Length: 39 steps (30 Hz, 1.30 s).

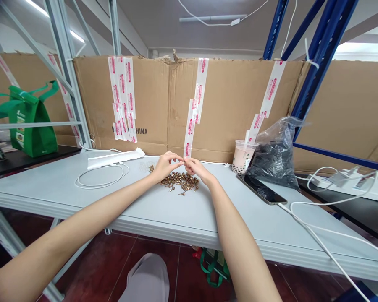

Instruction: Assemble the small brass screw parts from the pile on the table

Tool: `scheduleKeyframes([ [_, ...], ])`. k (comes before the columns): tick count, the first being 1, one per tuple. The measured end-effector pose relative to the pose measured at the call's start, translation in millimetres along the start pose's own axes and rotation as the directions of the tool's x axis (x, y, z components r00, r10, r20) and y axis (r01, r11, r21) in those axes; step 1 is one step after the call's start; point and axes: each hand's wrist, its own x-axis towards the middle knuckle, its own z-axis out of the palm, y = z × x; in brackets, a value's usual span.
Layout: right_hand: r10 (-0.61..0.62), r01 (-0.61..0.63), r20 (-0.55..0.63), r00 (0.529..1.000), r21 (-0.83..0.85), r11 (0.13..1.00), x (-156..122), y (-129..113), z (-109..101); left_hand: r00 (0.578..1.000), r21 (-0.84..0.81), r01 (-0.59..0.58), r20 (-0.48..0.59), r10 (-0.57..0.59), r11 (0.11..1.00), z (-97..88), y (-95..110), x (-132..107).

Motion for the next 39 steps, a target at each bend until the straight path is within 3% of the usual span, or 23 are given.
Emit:
scheduleKeyframes([
  [8, 0.006, -0.010, -0.054, 0.999, -0.079, 0.997, 1.6, 4.0, -1.3, 0.999, 0.008, 0.008, 0.037, -0.009, 1.000, 2.1, 1.3, -1.4],
  [15, 0.001, 0.001, 0.023, 1.000, -0.061, 0.998, -0.6, 3.6, -1.9, 1.000, 0.010, -0.001, 0.010, 0.001, 1.000, 0.6, -4.7, 0.1],
  [20, 0.031, -0.029, 0.041, 0.999, -0.054, 0.998, 1.1, 7.9, -2.7, 0.996, 0.026, 0.022, 0.084, -0.024, 0.999, -0.8, -4.5, 0.1],
  [28, 0.007, -0.004, 0.010, 1.000, -0.193, 0.981, 0.0, 8.0, -1.6, 0.992, 0.025, 0.004, 0.129, -0.007, 1.000, 1.3, -13.5, -0.7],
  [30, -0.003, -0.005, -0.032, 0.999, -0.241, 0.970, 2.2, 11.5, -4.4, 0.990, 0.037, 0.004, 0.140, -0.009, 0.999, 1.7, -15.3, -1.4],
  [33, -0.002, -0.065, -0.205, 0.979, -0.320, 0.945, 5.5, 23.8, -19.8, 0.987, 0.066, 0.027, 0.154, -0.036, 0.997, 1.2, -19.4, -3.3],
  [36, 0.036, -0.226, -0.392, 0.919, -0.451, 0.864, 3.5, 39.7, -46.8, 0.982, 0.119, 0.077, 0.162, -0.096, 0.990, -1.4, -28.9, -5.2],
  [38, 0.093, -0.405, -0.493, 0.865, -0.576, 0.710, -1.0, 48.5, -63.5, 0.979, 0.164, 0.106, 0.155, -0.131, 0.981, -4.4, -38.4, -5.8],
  [39, 0.146, -0.508, -0.533, 0.833, -0.633, 0.584, -3.4, 51.7, -69.3, 0.978, 0.187, 0.122, 0.143, -0.150, 0.975, -6.0, -43.6, -5.8],
])
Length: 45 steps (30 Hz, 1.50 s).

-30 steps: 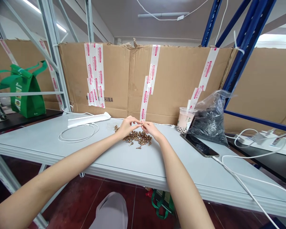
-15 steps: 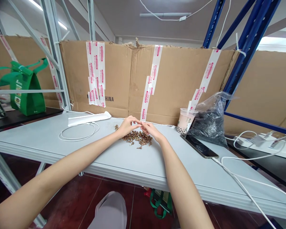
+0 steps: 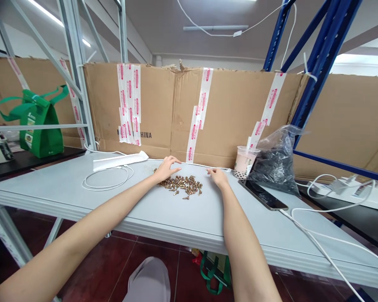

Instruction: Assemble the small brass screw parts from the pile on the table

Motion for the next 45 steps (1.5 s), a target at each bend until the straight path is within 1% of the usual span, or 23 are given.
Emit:
scheduleKeyframes([
  [1, 0.064, -0.064, -0.003, 0.998, -0.157, 0.986, 0.4, 4.6, -0.7, 1.000, 0.019, 0.024, -0.012, -0.023, 1.000, -0.9, -5.3, 0.7],
  [2, 0.105, -0.110, -0.035, 0.994, -0.291, 0.950, -0.2, 7.0, -0.7, 0.999, 0.035, 0.047, -0.023, -0.046, 0.998, -1.8, -10.3, 1.4],
  [3, 0.112, -0.135, -0.080, 0.991, -0.396, 0.908, -1.5, 7.1, -0.1, 0.997, 0.050, 0.068, -0.033, -0.066, 0.996, -2.8, -14.8, 2.0],
  [4, 0.095, -0.141, -0.121, 0.988, -0.469, 0.872, -3.2, 5.3, 0.8, 0.996, 0.062, 0.087, -0.041, -0.085, 0.994, -3.7, -18.6, 2.5],
  [5, 0.056, -0.122, -0.143, 0.988, -0.511, 0.851, -5.1, 2.0, 2.0, 0.994, 0.071, 0.103, -0.047, -0.100, 0.992, -4.7, -21.6, 2.8],
  [6, -0.003, -0.069, -0.134, 0.991, -0.527, 0.847, -6.8, -2.1, 3.2, 0.992, 0.078, 0.115, -0.053, -0.112, 0.990, -5.6, -23.9, 2.9],
  [8, -0.151, 0.113, -0.037, 0.988, -0.495, 0.861, -9.3, -11.0, 5.3, 0.990, 0.084, 0.133, -0.060, -0.128, 0.988, -7.2, -26.6, 2.8],
  [9, -0.232, 0.222, 0.035, 0.972, -0.456, 0.862, -9.7, -15.0, 6.2, 0.989, 0.085, 0.137, -0.063, -0.132, 0.987, -7.8, -27.1, 2.7],
  [11, -0.358, 0.396, 0.172, 0.918, -0.366, 0.842, -9.4, -21.4, 7.7, 0.989, 0.086, 0.136, -0.061, -0.131, 0.987, -8.6, -27.4, 2.4],
  [12, -0.393, 0.450, 0.227, 0.891, -0.328, 0.831, -8.8, -23.7, 8.3, 0.990, 0.086, 0.133, -0.057, -0.128, 0.987, -8.7, -27.5, 2.3],
  [14, -0.424, 0.501, 0.295, 0.856, -0.274, 0.821, -7.6, -27.4, 9.2, 0.991, 0.087, 0.125, -0.049, -0.121, 0.988, -8.7, -27.8, 2.1],
  [16, -0.430, 0.506, 0.296, 0.853, -0.268, 0.820, -7.4, -30.3, 9.4, 0.992, 0.092, 0.120, -0.034, -0.118, 0.988, -8.3, -28.7, 2.2],
  [21, -0.414, 0.459, 0.199, 0.888, -0.376, 0.805, -10.7, -34.5, 7.4, 0.992, 0.129, 0.119, 0.036, -0.124, 0.985, -6.3, -31.8, 3.1],
  [26, -0.349, 0.380, 0.152, 0.925, -0.430, 0.819, -8.9, -26.0, 3.7, 0.990, 0.145, 0.122, 0.051, -0.131, 0.982, -6.8, -32.9, 3.6],
  [29, -0.259, 0.270, 0.092, 0.962, -0.491, 0.828, -6.6, -13.7, 1.3, 0.990, 0.145, 0.125, 0.050, -0.134, 0.981, -7.7, -33.4, 3.4],
  [31, -0.194, 0.168, 0.011, 0.981, -0.552, 0.817, -6.9, -4.6, -0.8, 0.989, 0.150, 0.126, 0.056, -0.135, 0.981, -7.6, -34.0, 3.4],
  [33, -0.147, 0.063, -0.088, 0.985, -0.612, 0.788, -9.1, 1.8, -3.4, 0.989, 0.155, 0.122, 0.059, -0.132, 0.980, -7.2, -34.4, 3.7],
  [35, -0.134, -0.001, -0.156, 0.979, -0.654, 0.756, -12.7, 1.9, -6.2, 0.990, 0.165, 0.121, 0.051, -0.131, 0.979, -7.3, -34.3, 4.3],
  [37, -0.169, 0.012, -0.182, 0.969, -0.647, 0.763, -16.4, -6.0, -7.9, 0.990, 0.182, 0.127, 0.037, -0.136, 0.975, -8.5, -33.8, 4.9],
  [39, -0.239, 0.098, -0.183, 0.954, -0.564, 0.820, -18.9, -19.1, -6.8, 0.988, 0.205, 0.146, 0.013, -0.152, 0.968, -11.3, -33.5, 5.2],
  [40, -0.250, 0.134, -0.171, 0.953, -0.502, 0.854, -19.7, -25.7, -5.0, 0.986, 0.218, 0.164, -0.006, -0.167, 0.962, -13.1, -33.7, 5.3],
  [43, -0.316, 0.260, -0.088, 0.945, -0.388, 0.884, -19.8, -37.9, 3.0, 0.969, 0.251, 0.247, -0.084, -0.233, 0.936, -19.1, -36.8, 5.1],
  [45, -0.337, 0.325, 0.014, 0.941, -0.302, 0.896, -18.3, -37.3, 8.1, 0.950, 0.271, 0.311, -0.120, -0.288, 0.911, -22.6, -40.3, 4.8],
])
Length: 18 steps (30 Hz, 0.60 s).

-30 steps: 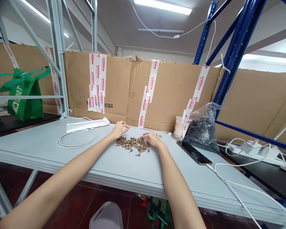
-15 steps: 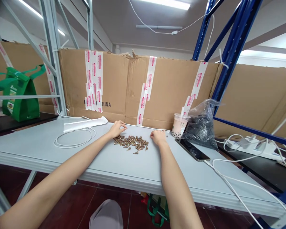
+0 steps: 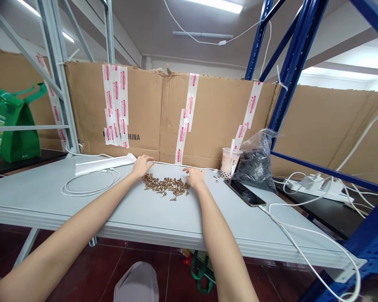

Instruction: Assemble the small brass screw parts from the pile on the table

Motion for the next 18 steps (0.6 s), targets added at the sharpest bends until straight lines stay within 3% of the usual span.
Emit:
scheduleKeyframes([
  [3, -0.123, 0.100, 0.126, 0.984, 0.173, 0.980, 1.4, 5.8, 7.6, 0.993, 0.063, 0.115, 0.030, -0.117, 0.991, -3.0, -7.6, 2.2],
  [7, -0.206, 0.148, 0.174, 0.963, 0.298, 0.943, 4.9, 9.8, 13.6, 0.956, 0.204, 0.254, 0.096, -0.277, 0.946, -8.6, -23.8, 3.9],
  [13, -0.138, 0.083, 0.156, 0.978, 0.312, 0.947, 7.0, 10.1, 15.2, 0.860, 0.345, 0.437, 0.111, -0.499, 0.831, -20.7, -61.5, -1.1],
  [18, -0.062, 0.006, 0.149, 0.987, 0.350, 0.937, 2.4, 13.8, 10.5, 0.860, 0.352, 0.435, 0.109, -0.498, 0.829, -25.7, -73.0, -2.9],
])
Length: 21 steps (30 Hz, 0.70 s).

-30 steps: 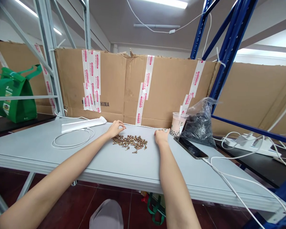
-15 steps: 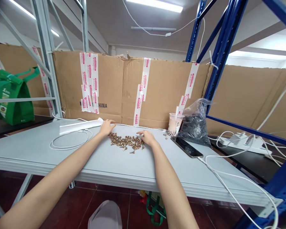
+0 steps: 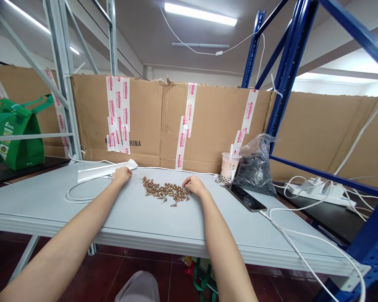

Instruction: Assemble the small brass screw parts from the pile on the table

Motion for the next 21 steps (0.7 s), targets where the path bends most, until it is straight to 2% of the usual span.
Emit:
scheduleKeyframes([
  [6, 0.057, -0.033, -0.114, 0.992, 0.201, 0.979, -0.2, -3.8, -4.9, 0.998, 0.061, -0.043, -0.032, 0.045, 0.997, 0.1, 2.0, -1.6],
  [10, 0.061, -0.005, -0.150, 0.987, 0.352, 0.936, 0.8, -7.7, -5.2, 0.995, 0.127, -0.088, -0.044, 0.094, 0.988, -0.3, 3.4, -3.0],
  [17, 0.027, 0.021, -0.099, 0.995, 0.455, 0.890, -2.5, -18.8, -5.8, 0.990, 0.180, -0.122, -0.054, 0.134, 0.976, -3.7, 7.3, -5.5],
  [21, 0.014, 0.030, -0.101, 0.995, 0.422, 0.906, -1.5, -17.8, -6.7, 0.988, 0.196, -0.132, -0.055, 0.146, 0.972, -4.1, 7.6, -6.4],
])
